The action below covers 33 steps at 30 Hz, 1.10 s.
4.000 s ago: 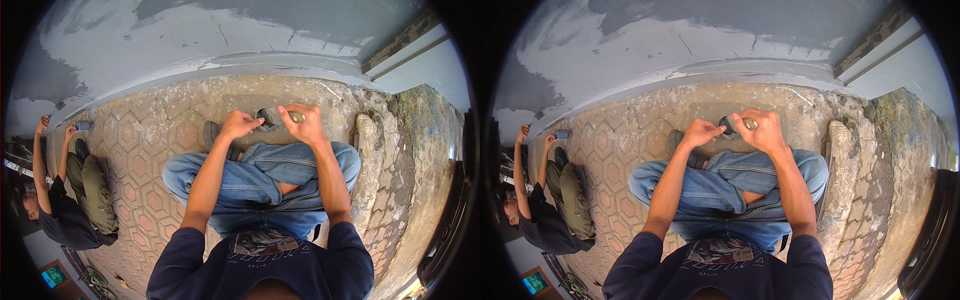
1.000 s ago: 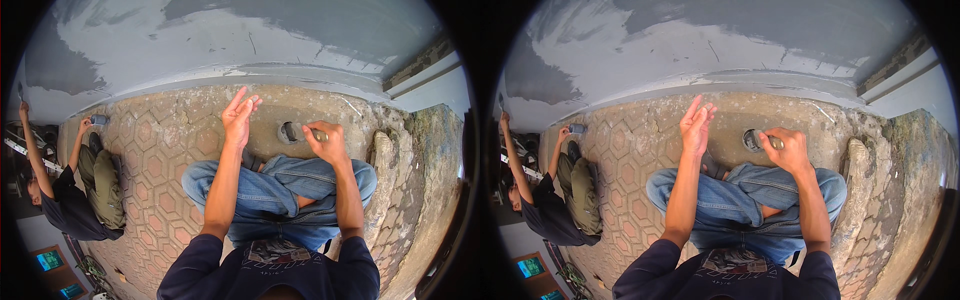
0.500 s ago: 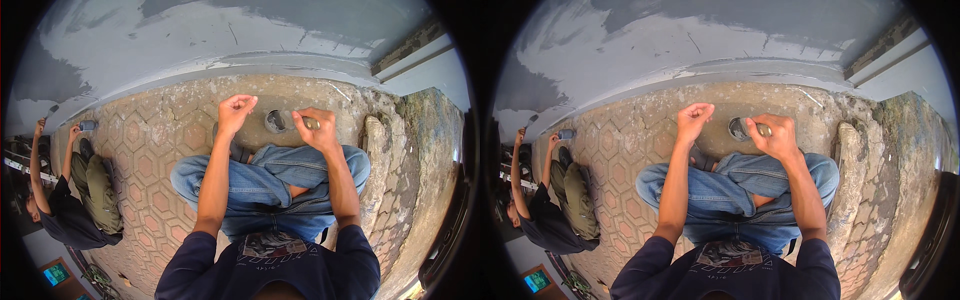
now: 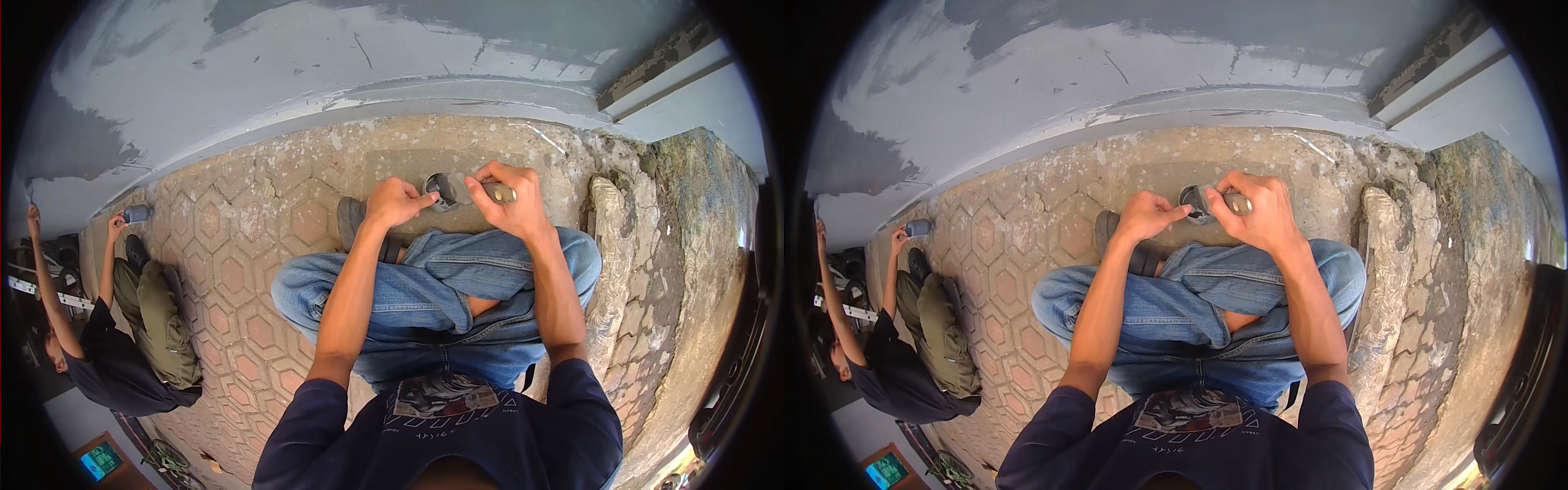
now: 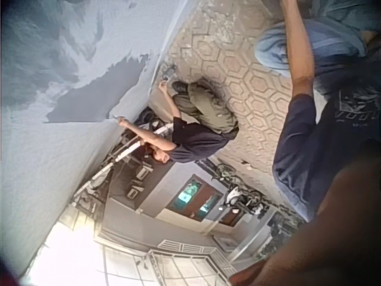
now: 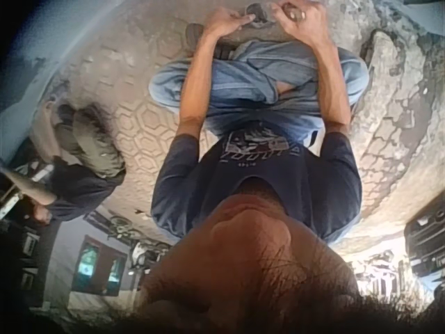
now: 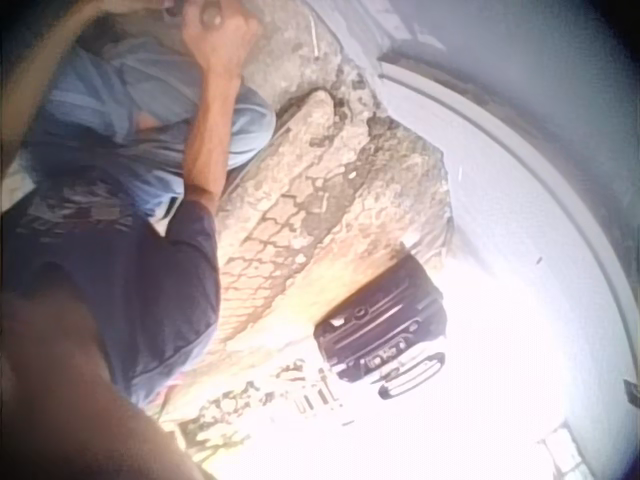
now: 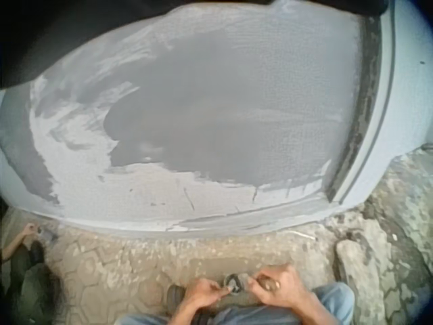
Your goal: The person paints the lower portion of a wall using a paintbrush, applying paint from a paint container.
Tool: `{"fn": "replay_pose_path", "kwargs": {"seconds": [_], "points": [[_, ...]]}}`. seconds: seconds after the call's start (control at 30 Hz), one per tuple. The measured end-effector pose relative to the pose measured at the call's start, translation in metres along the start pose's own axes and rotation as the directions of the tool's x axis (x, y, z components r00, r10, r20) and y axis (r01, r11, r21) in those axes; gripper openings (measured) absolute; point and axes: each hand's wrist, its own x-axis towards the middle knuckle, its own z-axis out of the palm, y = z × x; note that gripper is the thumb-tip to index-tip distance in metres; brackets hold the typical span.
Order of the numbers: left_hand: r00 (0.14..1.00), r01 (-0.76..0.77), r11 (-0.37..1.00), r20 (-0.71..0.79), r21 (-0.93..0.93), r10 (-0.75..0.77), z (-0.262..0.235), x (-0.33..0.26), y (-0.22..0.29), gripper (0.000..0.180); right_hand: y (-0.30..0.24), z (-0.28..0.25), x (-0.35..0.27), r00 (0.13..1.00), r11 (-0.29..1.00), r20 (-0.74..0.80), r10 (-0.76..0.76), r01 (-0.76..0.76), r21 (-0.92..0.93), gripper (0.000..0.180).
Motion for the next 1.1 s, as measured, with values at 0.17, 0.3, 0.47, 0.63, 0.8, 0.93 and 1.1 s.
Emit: {"fn": "replay_pose_path", "kwargs": {"seconds": [0.17, 0.3, 0.47, 0.63, 0.8, 0.93, 1.1], "points": [[0.998, -0.052, 0.999, 0.038, -0.001, 0.052, 0.009, 0.004, -0.003, 0.046, -0.003, -0.008, 0.002, 0.995, 0.996, 0.043, 0.087, -0.086, -0.006, 0.02], [0.994, -0.086, 0.995, 0.056, -0.058, 0.089, 0.011, 0.006, -0.004, 0.042, 0.001, -0.021, 0.0, 0.963, 0.96, 0.142, 0.229, -0.199, -0.2, 0.023], [0.992, -0.072, 0.989, 0.091, -0.126, 0.083, 0.011, 0.005, -0.006, 0.038, 0.004, -0.019, -0.004, 0.991, 0.993, 0.104, 0.081, -0.071, -0.097, 0.025], [0.99, -0.081, 0.984, 0.104, -0.157, 0.098, 0.011, 0.006, -0.01, 0.038, 0.001, -0.025, -0.001, 0.995, 0.994, 0.049, 0.083, -0.079, -0.081, 0.023], [0.989, -0.079, 0.983, 0.106, -0.168, 0.098, 0.008, 0.002, -0.005, 0.038, 0.0, -0.035, -0.004, 0.992, 0.991, -0.012, 0.127, -0.128, -0.039, 0.021], [0.986, -0.13, 0.985, 0.093, -0.112, 0.141, 0.008, 0.005, -0.011, 0.038, -0.004, -0.038, -0.008, 0.991, 0.992, -0.046, 0.127, -0.128, -0.009, 0.02], [0.982, -0.154, 0.983, 0.091, -0.098, 0.162, 0.011, 0.006, -0.015, 0.038, -0.003, -0.038, -0.015, 0.989, 0.991, -0.056, 0.134, -0.135, -0.024, 0.02]]}}
